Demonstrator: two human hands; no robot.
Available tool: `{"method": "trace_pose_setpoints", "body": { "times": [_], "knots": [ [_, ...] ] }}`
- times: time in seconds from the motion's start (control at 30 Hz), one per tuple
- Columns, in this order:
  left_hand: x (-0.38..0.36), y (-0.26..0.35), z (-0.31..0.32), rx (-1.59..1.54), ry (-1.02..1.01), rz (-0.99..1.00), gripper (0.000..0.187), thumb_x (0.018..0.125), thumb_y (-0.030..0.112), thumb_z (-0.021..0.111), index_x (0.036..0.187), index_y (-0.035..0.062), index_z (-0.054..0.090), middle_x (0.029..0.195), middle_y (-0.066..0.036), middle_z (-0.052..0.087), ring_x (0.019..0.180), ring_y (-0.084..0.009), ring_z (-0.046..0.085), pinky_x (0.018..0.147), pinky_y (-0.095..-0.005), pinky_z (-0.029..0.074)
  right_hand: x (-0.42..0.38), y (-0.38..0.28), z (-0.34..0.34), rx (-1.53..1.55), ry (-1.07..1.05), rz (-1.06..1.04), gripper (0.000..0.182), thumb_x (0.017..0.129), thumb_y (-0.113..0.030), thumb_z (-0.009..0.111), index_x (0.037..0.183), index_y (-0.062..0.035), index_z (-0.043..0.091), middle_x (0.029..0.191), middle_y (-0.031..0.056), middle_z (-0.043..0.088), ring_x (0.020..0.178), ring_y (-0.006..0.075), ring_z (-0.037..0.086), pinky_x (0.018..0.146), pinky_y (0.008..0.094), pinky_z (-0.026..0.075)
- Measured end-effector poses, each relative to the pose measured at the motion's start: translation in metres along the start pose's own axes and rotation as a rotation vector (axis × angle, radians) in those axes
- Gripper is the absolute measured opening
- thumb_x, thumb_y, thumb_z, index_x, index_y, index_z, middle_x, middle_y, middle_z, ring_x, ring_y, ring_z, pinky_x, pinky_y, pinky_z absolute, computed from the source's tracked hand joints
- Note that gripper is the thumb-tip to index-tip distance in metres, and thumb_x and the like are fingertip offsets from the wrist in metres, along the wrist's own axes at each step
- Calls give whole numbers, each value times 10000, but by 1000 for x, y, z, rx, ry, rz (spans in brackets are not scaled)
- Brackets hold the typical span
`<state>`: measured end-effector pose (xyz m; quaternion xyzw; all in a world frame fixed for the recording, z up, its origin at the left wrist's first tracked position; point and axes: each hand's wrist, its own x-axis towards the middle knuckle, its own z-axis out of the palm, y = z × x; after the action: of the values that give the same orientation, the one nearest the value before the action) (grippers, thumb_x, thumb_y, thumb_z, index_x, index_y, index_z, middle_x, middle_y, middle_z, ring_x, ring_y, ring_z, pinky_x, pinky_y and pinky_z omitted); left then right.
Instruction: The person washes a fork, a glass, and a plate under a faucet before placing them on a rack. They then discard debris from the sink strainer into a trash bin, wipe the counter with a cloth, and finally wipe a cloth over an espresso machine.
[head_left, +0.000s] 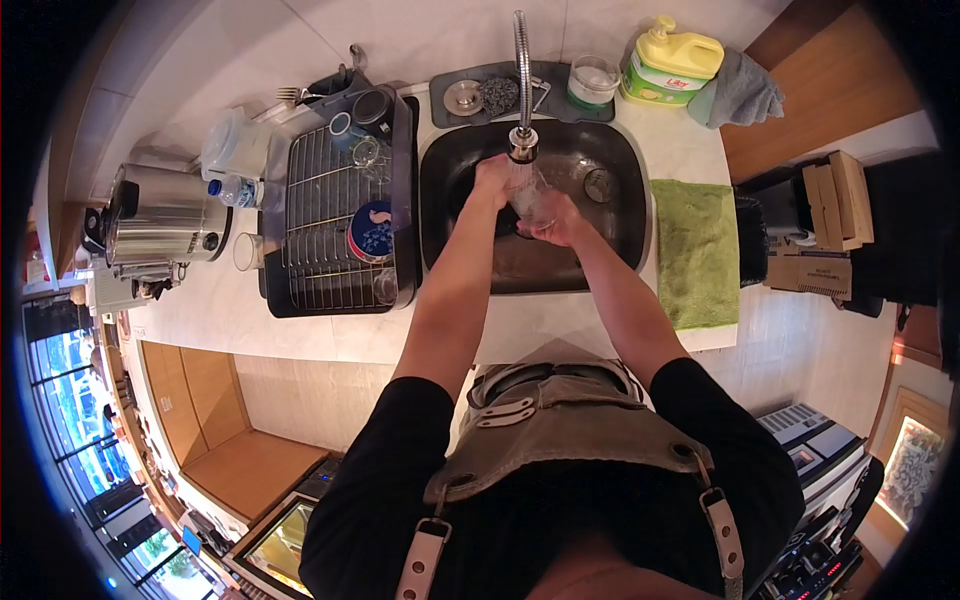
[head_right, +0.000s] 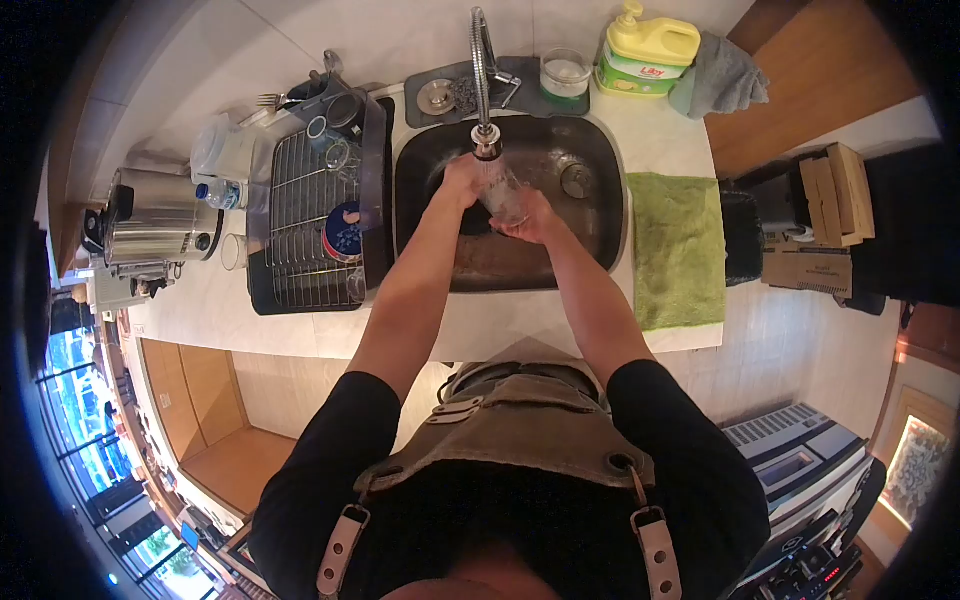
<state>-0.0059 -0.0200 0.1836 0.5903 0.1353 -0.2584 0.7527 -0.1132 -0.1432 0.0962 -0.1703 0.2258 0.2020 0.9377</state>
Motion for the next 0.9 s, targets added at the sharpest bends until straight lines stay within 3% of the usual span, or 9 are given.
{"method": "trace_pose_setpoints", "body": {
  "times": [0.07, 0.17, 0.27, 0.3, 0.37, 0.43, 0.6, 0.77, 0.9],
  "knots": [
    [13, -19, -2, -111, 137, 73, 211, 955, 41, 481, 1048, -10, 664, 1000, -142, 696, 849, -244, 692, 735, -396, 572, -19, 0, 49, 36, 260, -256, 599, 963, -620, 453, 1278, -120, 556, 1219, 109, 621, 1054, 348, 614, 708, 391, 544],
    [34, -26, -16, -256, -331, -73, 192, 952, 49, 505, 1052, -11, 657, 999, -142, 696, 854, -239, 690, 751, -388, 570, 6, -1, -13, -25, 9, 67, 641, 960, -644, 437, 1305, -115, 547, 1214, 104, 628, 1012, 346, 620, 754, 409, 549],
    [-6, -3, 8, -117, 118, -46, 199, 969, 114, 539, 1093, -9, 635, 998, -137, 694, 871, -238, 685, 772, -359, 557, -36, -2, 65, 85, 220, -204, 544, 1007, -583, 377, 1268, -132, 536, 1211, 139, 601, 848, 320, 638, 624, 396, 542],
    [-17, 3, 16, -92, 236, -11, 207, 973, 126, 543, 1106, -6, 630, 1003, -136, 693, 886, -236, 684, 786, -351, 554, -36, -2, 58, 88, 151, -148, 554, 1003, -593, 380, 1270, -132, 534, 1204, 141, 609, 854, 313, 639, 636, 403, 537],
    [0, -7, 1, -144, -79, -67, 276, 1005, 186, 462, 1164, 8, 601, 1083, -145, 679, 956, -273, 673, 867, -398, 538, -35, -2, 31, 94, 14, -33, 574, 995, -614, 386, 1272, -133, 531, 1189, 144, 625, 867, 300, 640, 659, 418, 526],
    [-1, 1, -12, -252, -412, -169, 318, 1019, 222, 407, 1177, 15, 589, 1131, -147, 665, 1005, -291, 659, 923, -424, 514, -51, -18, 39, -147, 200, -89, 572, 987, -624, 395, 1261, -145, 545, 1135, 120, 651, 866, 281, 642, 621, 400, 511],
    [-15, 0, 0, -613, -194, -288, 391, 1022, 245, 307, 1201, 23, 575, 1180, -149, 631, 1140, -337, 592, 1012, -478, 451, -104, -67, 35, -387, 315, -290, 581, 971, -634, 431, 1244, -142, 575, 1061, 66, 691, 878, 237, 658, 556, 352, 502],
    [-8, -5, 21, -914, -93, -349, 407, 1044, 259, 228, 1170, 10, 524, 1216, -163, 599, 1142, -359, 574, 1059, -523, 398, -171, -116, 145, -713, 547, -496, 592, 964, -603, 488, 1312, -124, 521, 1253, 105, 624, 965, 228, 661, 598, 348, 562],
    [-14, 6, 35, -961, -86, -266, 391, 1059, 264, 215, 1215, 15, 473, 1213, -156, 587, 1143, -324, 550, 1081, -526, 384, -201, -118, 227, -1048, 528, -729, 611, 960, -602, 508, 1330, -117, 487, 1301, 115, 544, 1056, 199, 599, 652, 320, 556]
  ]
}}
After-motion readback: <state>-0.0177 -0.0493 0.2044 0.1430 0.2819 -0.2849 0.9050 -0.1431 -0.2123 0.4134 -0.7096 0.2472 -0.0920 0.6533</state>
